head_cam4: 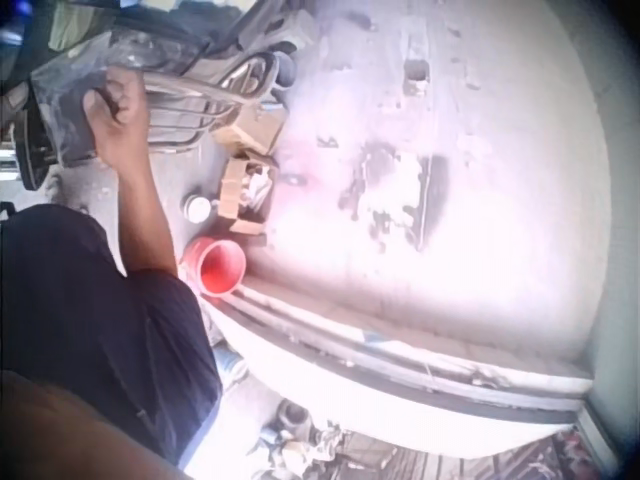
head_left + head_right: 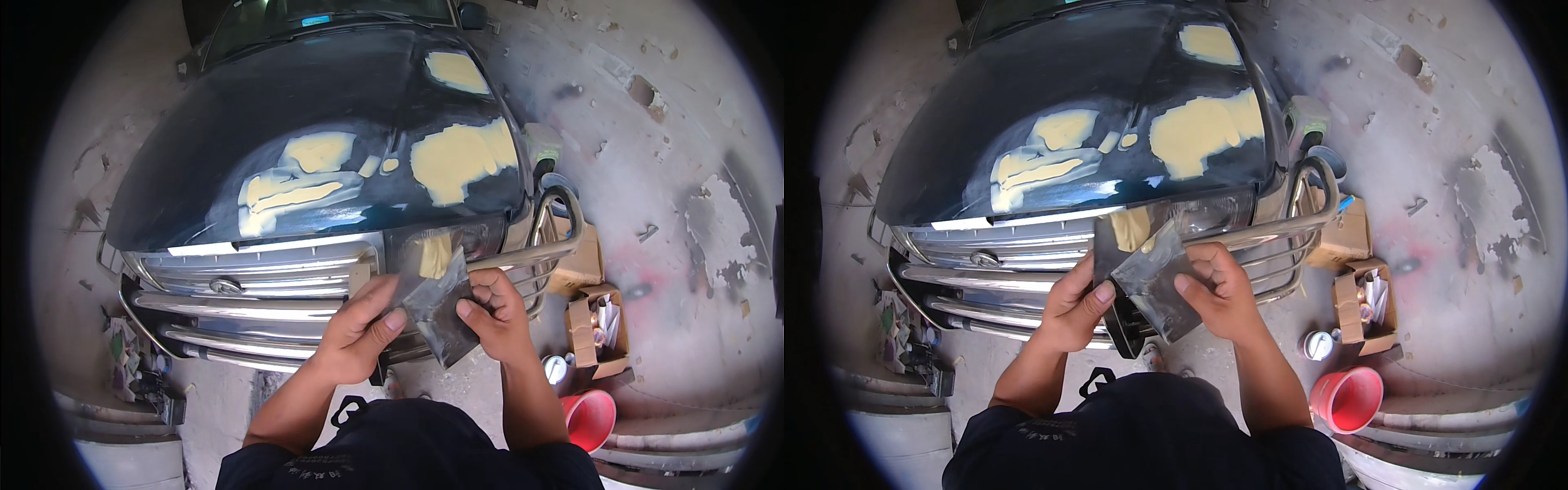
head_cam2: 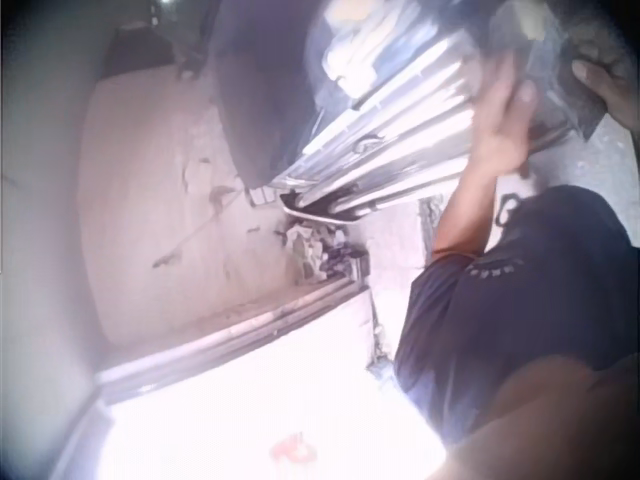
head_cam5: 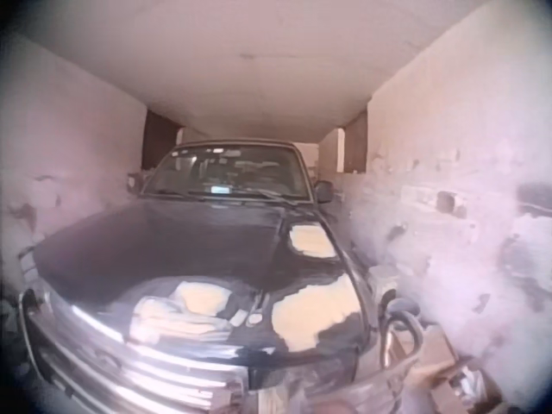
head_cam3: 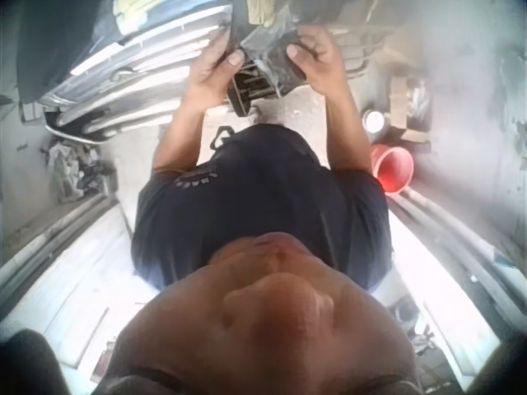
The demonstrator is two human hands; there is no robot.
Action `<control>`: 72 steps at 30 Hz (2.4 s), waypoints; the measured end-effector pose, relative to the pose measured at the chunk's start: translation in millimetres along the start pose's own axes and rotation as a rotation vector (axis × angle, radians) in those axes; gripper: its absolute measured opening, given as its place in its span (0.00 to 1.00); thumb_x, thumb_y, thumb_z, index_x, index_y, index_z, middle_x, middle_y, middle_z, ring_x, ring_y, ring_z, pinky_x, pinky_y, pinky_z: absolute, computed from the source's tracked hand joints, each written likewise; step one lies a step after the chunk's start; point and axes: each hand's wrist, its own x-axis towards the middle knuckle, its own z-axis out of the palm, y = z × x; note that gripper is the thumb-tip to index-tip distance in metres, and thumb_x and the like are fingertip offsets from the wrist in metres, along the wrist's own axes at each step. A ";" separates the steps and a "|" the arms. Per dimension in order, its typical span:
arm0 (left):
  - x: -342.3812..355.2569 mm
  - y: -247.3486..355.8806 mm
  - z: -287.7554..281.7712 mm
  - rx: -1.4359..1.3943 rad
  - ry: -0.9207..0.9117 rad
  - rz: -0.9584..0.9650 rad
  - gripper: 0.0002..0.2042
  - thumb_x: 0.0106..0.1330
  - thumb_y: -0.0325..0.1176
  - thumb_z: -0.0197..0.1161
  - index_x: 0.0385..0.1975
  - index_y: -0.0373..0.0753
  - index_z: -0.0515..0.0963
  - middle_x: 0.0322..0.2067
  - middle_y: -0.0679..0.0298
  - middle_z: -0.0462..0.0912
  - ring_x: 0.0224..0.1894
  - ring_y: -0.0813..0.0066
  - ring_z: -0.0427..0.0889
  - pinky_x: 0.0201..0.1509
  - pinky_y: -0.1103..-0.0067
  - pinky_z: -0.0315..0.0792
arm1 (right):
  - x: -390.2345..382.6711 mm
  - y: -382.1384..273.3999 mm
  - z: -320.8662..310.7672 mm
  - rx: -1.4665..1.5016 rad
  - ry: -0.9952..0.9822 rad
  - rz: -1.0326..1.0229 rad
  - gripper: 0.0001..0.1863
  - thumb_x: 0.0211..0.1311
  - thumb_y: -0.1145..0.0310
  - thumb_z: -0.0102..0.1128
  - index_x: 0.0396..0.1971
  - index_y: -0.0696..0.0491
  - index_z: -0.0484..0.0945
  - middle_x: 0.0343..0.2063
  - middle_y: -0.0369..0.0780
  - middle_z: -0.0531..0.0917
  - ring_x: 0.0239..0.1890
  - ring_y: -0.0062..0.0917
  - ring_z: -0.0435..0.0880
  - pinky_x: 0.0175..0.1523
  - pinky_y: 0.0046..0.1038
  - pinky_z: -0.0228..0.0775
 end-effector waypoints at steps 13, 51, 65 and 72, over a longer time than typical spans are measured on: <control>-53.2 26.7 -8.6 0.317 -0.076 -0.263 0.19 0.66 0.22 0.54 0.57 0.37 0.70 0.47 0.56 0.80 0.45 0.66 0.80 0.47 0.76 0.73 | -17.2 -41.0 -11.1 -0.125 -0.142 -0.386 0.19 0.56 0.81 0.61 0.50 0.60 0.75 0.45 0.42 0.81 0.45 0.25 0.79 0.51 0.25 0.68; -146.7 -66.9 -312.2 -0.524 0.531 0.028 0.21 0.68 0.25 0.55 0.60 0.31 0.63 0.49 0.59 0.78 0.51 0.75 0.76 0.58 0.79 0.66 | 195.0 -18.8 253.4 -1.507 -0.154 0.075 0.22 0.58 0.64 0.56 0.52 0.54 0.75 0.54 0.46 0.75 0.55 0.41 0.71 0.62 0.33 0.59; -158.4 -98.0 -333.5 -0.817 0.524 0.034 0.20 0.63 0.23 0.56 0.56 0.33 0.67 0.50 0.58 0.77 0.53 0.71 0.75 0.60 0.74 0.65 | 298.8 11.3 322.0 -1.841 -0.534 0.443 0.24 0.63 0.58 0.42 0.56 0.49 0.73 0.53 0.49 0.75 0.57 0.43 0.71 0.63 0.36 0.60; -158.1 -101.7 -334.7 -0.820 0.531 0.013 0.20 0.63 0.24 0.56 0.56 0.34 0.67 0.50 0.58 0.77 0.53 0.71 0.75 0.60 0.73 0.65 | 267.9 30.5 324.2 -1.780 -0.430 0.359 0.21 0.63 0.59 0.44 0.51 0.50 0.76 0.49 0.47 0.76 0.53 0.46 0.73 0.60 0.41 0.62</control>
